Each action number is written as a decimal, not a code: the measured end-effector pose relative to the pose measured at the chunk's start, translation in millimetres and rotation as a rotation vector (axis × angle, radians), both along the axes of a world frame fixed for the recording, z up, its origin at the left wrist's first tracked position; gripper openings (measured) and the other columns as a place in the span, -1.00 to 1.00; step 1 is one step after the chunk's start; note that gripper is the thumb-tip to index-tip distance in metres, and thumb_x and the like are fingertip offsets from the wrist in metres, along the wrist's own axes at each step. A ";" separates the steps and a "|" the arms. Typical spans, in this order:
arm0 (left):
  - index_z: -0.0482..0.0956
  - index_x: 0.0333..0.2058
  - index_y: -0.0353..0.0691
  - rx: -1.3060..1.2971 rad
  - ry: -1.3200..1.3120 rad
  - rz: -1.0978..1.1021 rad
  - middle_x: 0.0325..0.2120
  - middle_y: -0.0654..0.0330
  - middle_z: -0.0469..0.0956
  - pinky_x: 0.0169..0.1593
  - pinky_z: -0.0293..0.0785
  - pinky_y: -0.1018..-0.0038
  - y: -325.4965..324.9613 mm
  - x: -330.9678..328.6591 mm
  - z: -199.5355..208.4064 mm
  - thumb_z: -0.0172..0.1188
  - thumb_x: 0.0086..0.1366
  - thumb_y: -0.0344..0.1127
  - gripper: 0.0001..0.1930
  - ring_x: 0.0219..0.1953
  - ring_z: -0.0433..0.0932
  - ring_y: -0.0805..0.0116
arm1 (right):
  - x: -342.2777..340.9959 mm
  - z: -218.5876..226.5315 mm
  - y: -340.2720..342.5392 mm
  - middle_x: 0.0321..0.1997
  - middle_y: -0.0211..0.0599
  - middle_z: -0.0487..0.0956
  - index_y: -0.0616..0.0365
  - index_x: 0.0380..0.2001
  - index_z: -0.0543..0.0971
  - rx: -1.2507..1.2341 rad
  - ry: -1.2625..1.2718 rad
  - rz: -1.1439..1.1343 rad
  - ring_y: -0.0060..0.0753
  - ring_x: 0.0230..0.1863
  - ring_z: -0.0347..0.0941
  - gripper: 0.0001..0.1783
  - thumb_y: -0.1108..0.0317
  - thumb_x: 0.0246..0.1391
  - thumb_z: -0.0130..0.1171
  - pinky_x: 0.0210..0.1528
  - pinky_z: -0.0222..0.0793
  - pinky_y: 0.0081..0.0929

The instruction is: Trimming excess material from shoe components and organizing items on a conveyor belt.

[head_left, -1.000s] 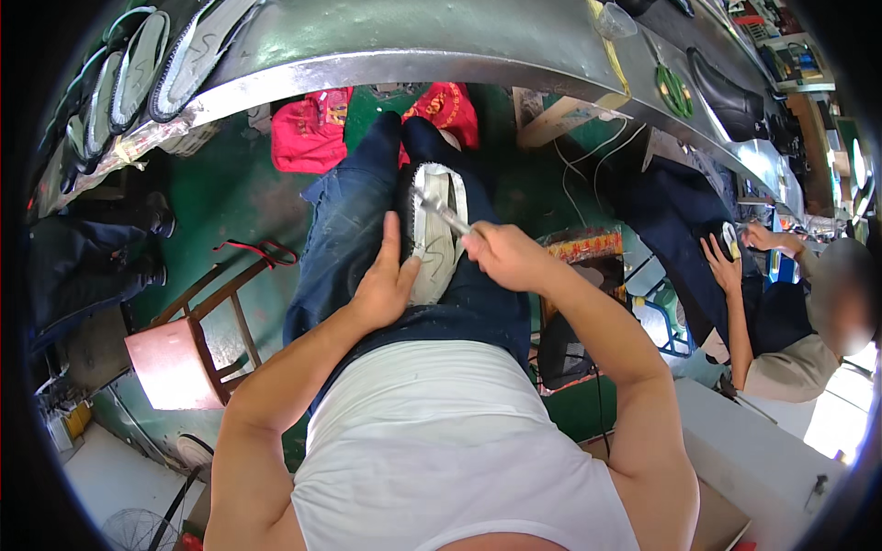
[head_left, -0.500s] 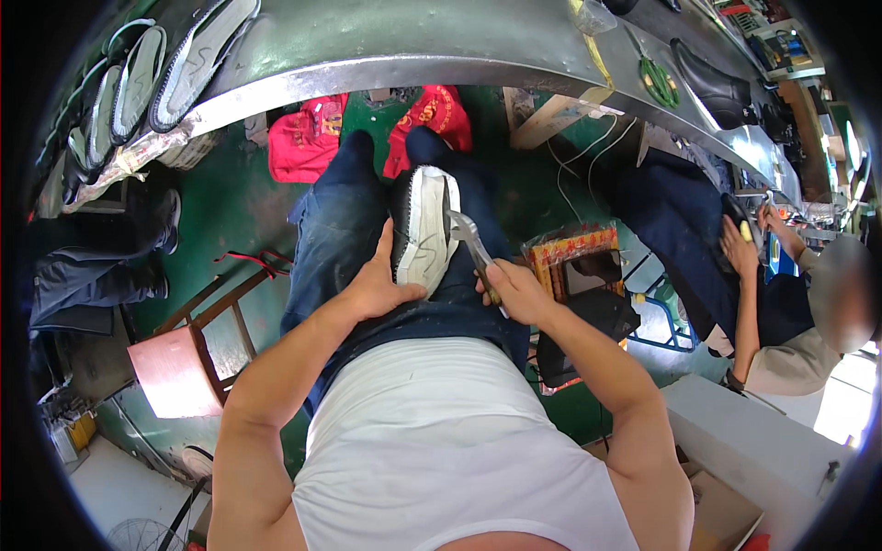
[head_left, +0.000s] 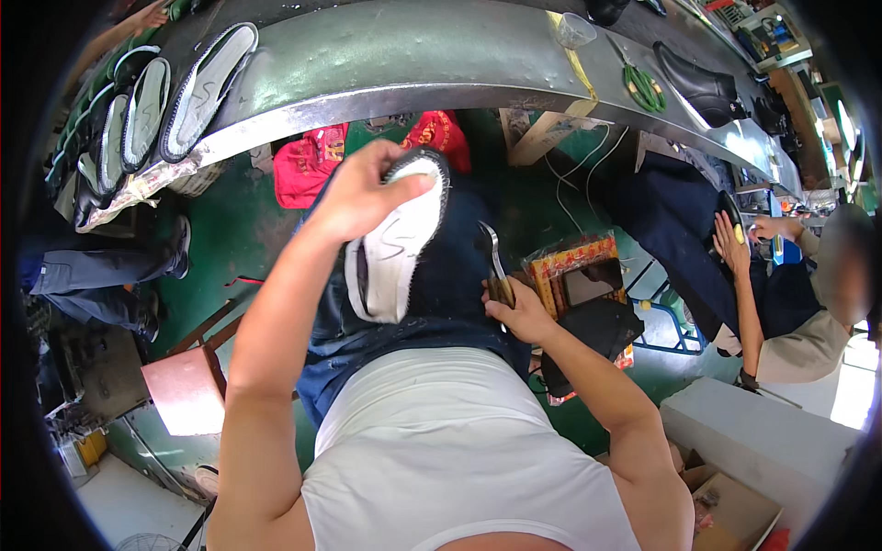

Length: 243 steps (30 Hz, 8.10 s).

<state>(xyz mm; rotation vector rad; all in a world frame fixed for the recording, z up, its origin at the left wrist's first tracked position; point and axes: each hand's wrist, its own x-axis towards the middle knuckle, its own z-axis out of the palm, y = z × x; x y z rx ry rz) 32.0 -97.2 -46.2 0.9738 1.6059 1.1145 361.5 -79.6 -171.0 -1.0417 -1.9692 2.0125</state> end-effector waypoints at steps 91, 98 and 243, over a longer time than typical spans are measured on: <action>0.25 0.16 -0.27 -0.336 -0.842 0.277 -0.13 0.06 0.52 -0.18 0.64 0.22 -25.4 12.2 -176.8 0.31 0.20 0.15 -0.23 -0.22 0.63 0.21 | -29.1 103.4 8.0 -0.14 0.21 0.54 0.37 -0.07 0.47 0.438 -0.366 0.409 0.25 -0.05 0.48 -0.67 0.39 0.13 0.10 0.04 0.39 -0.04; 0.22 0.19 -0.33 -0.336 -0.560 0.459 -0.04 -0.03 0.48 -0.10 0.60 0.24 -26.2 36.2 -144.6 0.33 0.16 0.17 -0.15 -0.09 0.58 0.14 | -42.9 97.2 5.9 -0.21 0.19 0.54 0.48 -0.14 0.45 0.930 -0.591 0.442 0.11 -0.16 0.56 -0.66 0.48 0.01 0.14 -0.11 0.52 -0.17; 0.53 -0.49 -0.29 0.729 0.942 -0.262 -0.33 0.12 0.51 -0.32 0.53 0.31 -63.7 61.7 -72.0 0.31 -0.07 -0.56 -0.85 -0.32 0.55 0.10 | -49.5 96.4 22.1 -0.31 0.16 0.62 0.42 -0.21 0.56 0.329 -0.504 0.453 -0.04 -0.25 0.62 -0.67 0.30 0.11 0.11 -0.18 0.51 -0.15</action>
